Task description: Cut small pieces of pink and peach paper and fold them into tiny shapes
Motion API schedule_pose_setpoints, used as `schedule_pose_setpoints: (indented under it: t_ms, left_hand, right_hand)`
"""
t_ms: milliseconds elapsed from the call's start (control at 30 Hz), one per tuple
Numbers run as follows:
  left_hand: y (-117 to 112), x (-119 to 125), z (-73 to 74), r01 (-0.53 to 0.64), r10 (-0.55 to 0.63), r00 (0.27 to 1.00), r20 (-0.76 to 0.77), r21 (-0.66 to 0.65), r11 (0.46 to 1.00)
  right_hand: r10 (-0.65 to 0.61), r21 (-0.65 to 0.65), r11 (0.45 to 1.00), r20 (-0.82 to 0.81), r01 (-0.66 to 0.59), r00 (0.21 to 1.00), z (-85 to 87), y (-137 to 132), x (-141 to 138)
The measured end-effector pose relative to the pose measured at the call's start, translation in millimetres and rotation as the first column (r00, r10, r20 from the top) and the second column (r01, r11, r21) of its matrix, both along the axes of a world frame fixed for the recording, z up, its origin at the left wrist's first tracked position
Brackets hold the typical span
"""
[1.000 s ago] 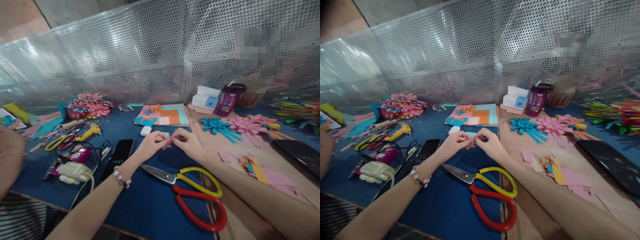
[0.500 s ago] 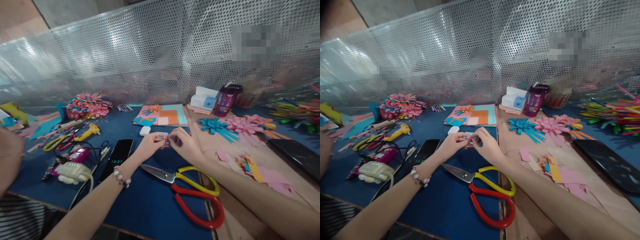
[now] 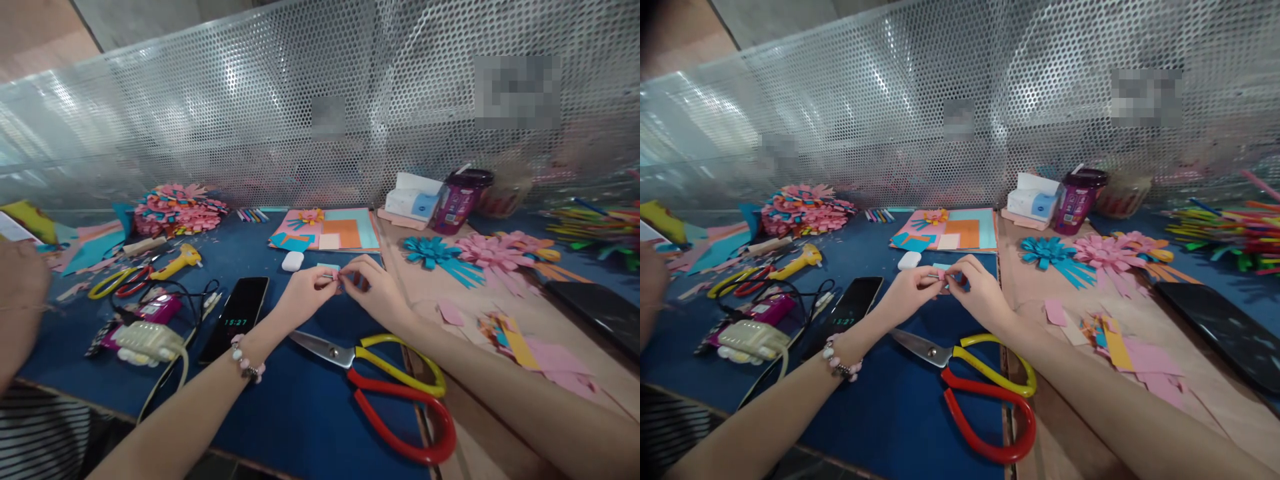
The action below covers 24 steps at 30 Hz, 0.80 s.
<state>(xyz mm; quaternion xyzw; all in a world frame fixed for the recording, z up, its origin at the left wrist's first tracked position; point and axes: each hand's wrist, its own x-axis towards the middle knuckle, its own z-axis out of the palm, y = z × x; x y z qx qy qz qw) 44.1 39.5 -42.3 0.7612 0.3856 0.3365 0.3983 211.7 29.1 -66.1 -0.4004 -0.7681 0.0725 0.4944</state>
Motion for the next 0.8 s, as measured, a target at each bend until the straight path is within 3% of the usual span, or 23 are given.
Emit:
schedule_pose_setpoints:
  t_ms: [333,800]
  left_hand:
    - [-3.9,2.3,-0.1,-0.027,0.028,0.999,-0.016,0.058,0.998]
    - [-5.3,2.5,-1.0,-0.024,0.025,0.999,-0.029,0.042,0.999]
  right_hand:
    - [-0.024,-0.013,1.000,-0.011,0.024,1.000,5.4,-5.3,-1.0]
    - [-0.015,-0.016,1.000,-0.003,0.015,1.000,2.9,-3.8,-0.8]
